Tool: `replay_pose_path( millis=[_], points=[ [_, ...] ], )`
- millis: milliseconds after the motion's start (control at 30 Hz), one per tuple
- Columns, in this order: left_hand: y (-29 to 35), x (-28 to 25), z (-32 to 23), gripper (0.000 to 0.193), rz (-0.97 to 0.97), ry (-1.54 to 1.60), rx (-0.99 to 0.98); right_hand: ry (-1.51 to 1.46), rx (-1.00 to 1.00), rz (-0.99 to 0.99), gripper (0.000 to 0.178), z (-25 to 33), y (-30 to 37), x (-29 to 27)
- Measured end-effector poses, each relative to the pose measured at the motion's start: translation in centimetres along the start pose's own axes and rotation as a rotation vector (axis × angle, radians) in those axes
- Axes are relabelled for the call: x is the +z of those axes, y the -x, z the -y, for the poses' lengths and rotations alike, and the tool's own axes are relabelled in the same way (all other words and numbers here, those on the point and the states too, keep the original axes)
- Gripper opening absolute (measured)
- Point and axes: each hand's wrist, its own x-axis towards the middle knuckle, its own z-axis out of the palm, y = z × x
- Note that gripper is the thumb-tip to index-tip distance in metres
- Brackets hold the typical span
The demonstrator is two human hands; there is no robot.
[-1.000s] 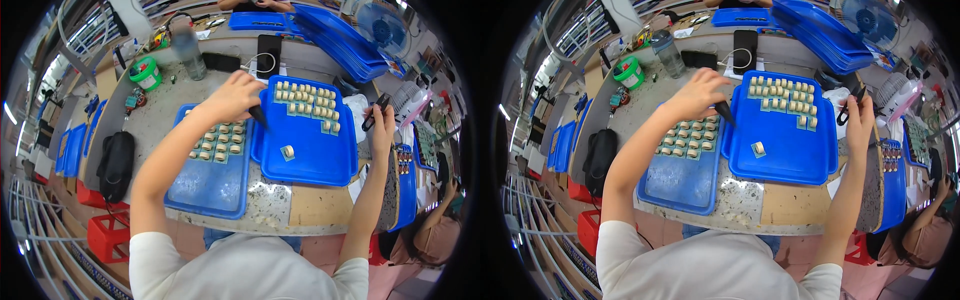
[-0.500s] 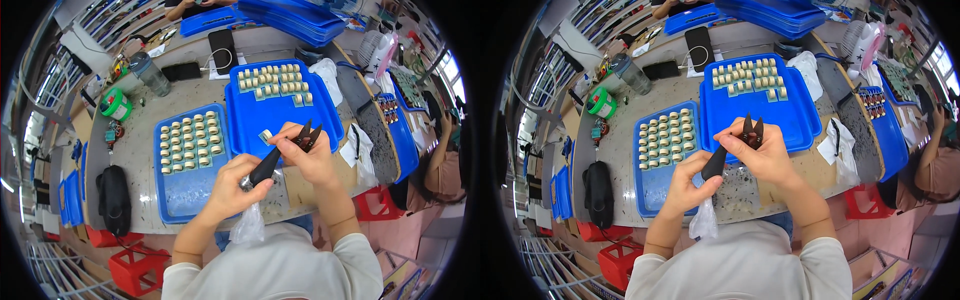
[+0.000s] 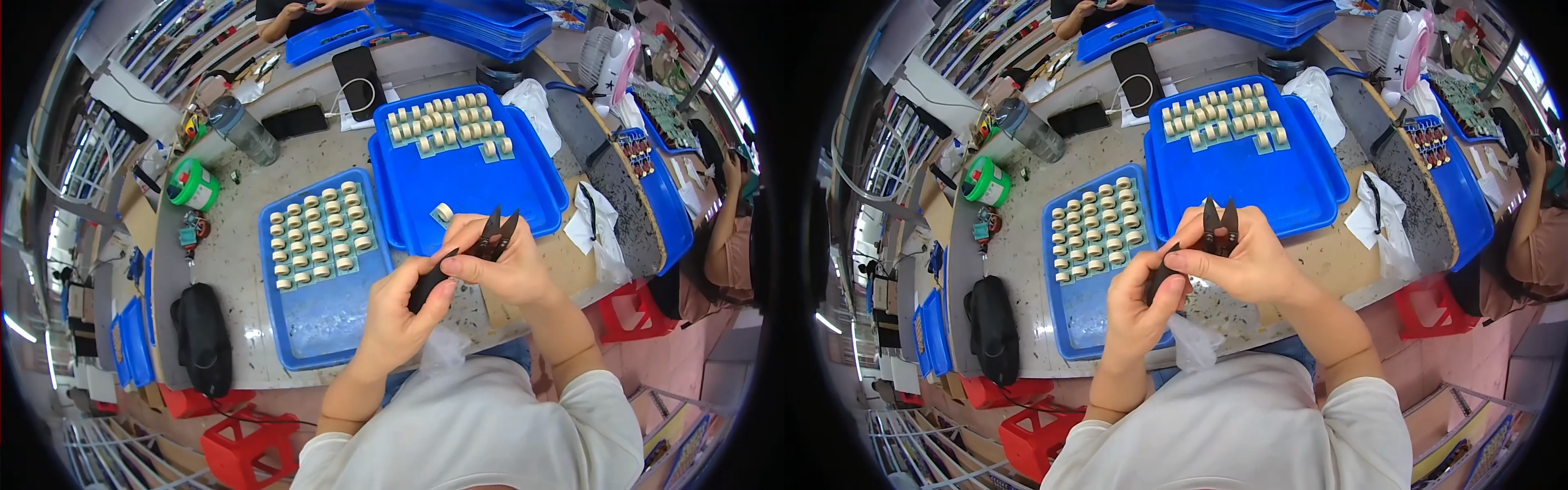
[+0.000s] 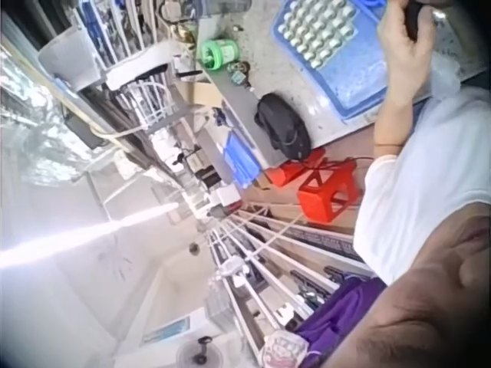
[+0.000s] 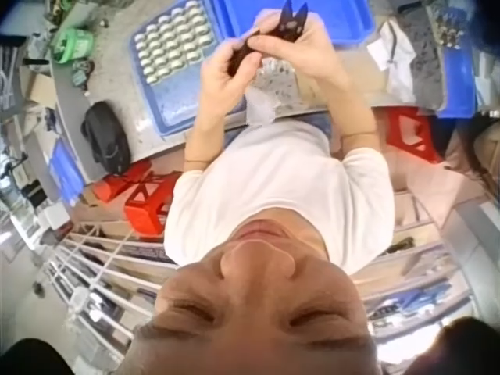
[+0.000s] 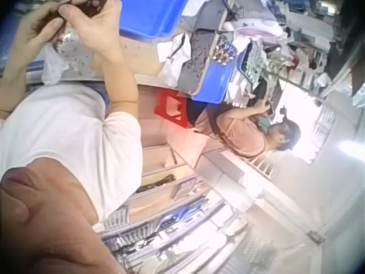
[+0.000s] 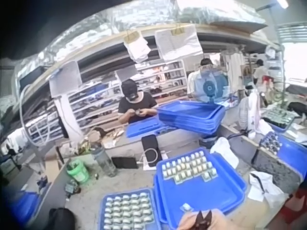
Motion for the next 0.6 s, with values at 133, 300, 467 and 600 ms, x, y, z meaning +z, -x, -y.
replay_pose_path(
  millis=[133, 300, 467, 600],
  points=[
    [0.05, -0.29, -0.41, 0.015, -0.041, 0.012, -0.013, 0.072, -0.004, 0.038, 0.011, 0.12, -0.25, -0.17],
    [0.14, -0.67, -0.65, 0.013, -0.01, -0.044, -0.017, -0.1, 0.047, -0.049, 0.011, 0.39, -0.28, -0.61],
    [0.18, -0.38, -0.13, 0.012, -0.021, 0.004, -0.036, 0.049, -0.017, -0.041, 0.007, 0.19, -0.27, -0.28],
    [0.09, -0.12, 0.0, 0.011, 0.003, -0.104, 0.033, 0.238, -0.177, -0.091, 0.004, -0.54, -0.21, 0.02]
  ],
)
